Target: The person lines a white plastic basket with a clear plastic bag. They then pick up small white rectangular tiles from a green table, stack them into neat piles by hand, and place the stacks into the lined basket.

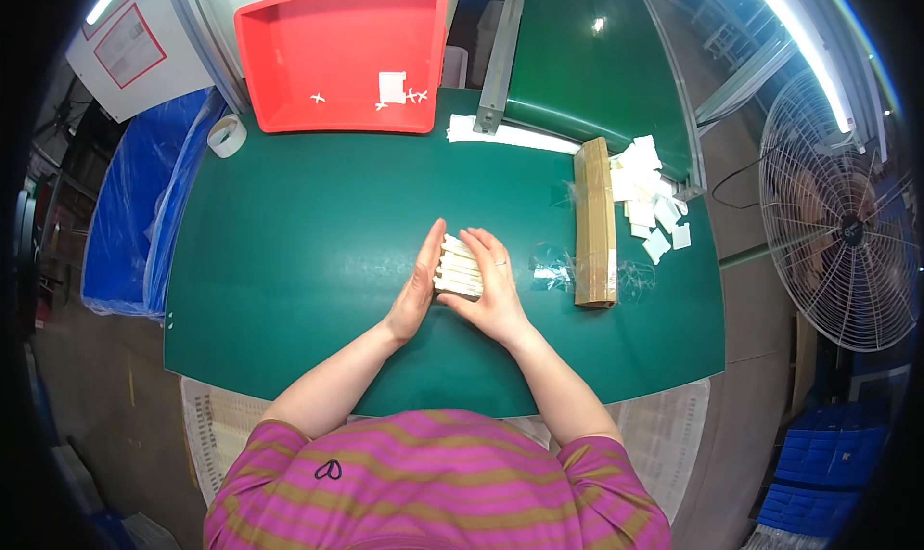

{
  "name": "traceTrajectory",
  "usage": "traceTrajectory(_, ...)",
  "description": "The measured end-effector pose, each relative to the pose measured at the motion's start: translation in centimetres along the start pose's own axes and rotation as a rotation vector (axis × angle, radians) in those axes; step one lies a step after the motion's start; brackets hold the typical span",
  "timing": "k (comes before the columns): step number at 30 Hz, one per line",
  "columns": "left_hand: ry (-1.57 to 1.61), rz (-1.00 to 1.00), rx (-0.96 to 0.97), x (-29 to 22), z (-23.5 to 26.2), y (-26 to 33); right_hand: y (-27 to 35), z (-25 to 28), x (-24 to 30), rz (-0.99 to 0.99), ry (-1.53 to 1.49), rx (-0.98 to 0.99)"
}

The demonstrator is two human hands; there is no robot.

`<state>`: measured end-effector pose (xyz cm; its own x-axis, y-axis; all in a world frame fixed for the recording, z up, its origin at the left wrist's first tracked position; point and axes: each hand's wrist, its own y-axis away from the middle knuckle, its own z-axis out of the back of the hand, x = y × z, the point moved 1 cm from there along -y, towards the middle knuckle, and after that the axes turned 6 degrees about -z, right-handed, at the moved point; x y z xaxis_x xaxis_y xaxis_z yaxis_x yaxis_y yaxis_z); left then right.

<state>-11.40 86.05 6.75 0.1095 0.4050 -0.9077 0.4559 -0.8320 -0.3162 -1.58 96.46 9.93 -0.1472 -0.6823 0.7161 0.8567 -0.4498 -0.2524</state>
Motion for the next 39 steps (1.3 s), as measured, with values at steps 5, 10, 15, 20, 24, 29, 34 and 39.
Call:
traceTrajectory(5, 0.019, -0.005, 0.044, -0.3, 0.0, -0.1, 0.0, -0.3, 0.4, 0.032, 0.101, -0.077)
traceTrajectory(10, -0.007, -0.023, 0.054, -0.2, 0.0, -0.2, -0.2, -0.7, -0.1, 0.074, 0.145, -0.138)
traceTrajectory(15, -0.012, -0.029, 0.026, 0.1, 0.0, 0.0, -0.2, -0.7, 0.1, 0.022, 0.118, -0.125)
traceTrajectory(20, -0.022, -0.012, 0.053, -0.3, 0.0, -0.1, -0.2, -0.5, 0.4, 0.019, 0.116, -0.119)
traceTrajectory(24, -0.059, 0.003, 0.059, -0.7, -0.3, -0.1, -0.2, -0.4, 0.4, 0.018, 0.112, -0.111)
traceTrajectory(29, -0.014, 0.035, 0.076, -0.9, -0.3, -0.4, -0.2, -0.4, 0.0, 0.01, 0.11, -0.103)
traceTrajectory(34, -0.068, 0.103, 0.072, -0.5, -0.1, -0.5, 0.1, 0.0, 0.1, 0.01, 0.107, -0.073)
traceTrajectory(39, -0.274, 0.098, 0.062, -0.9, -1.0, -0.5, 0.1, 0.0, -0.2, 0.13, 0.06, -0.127)
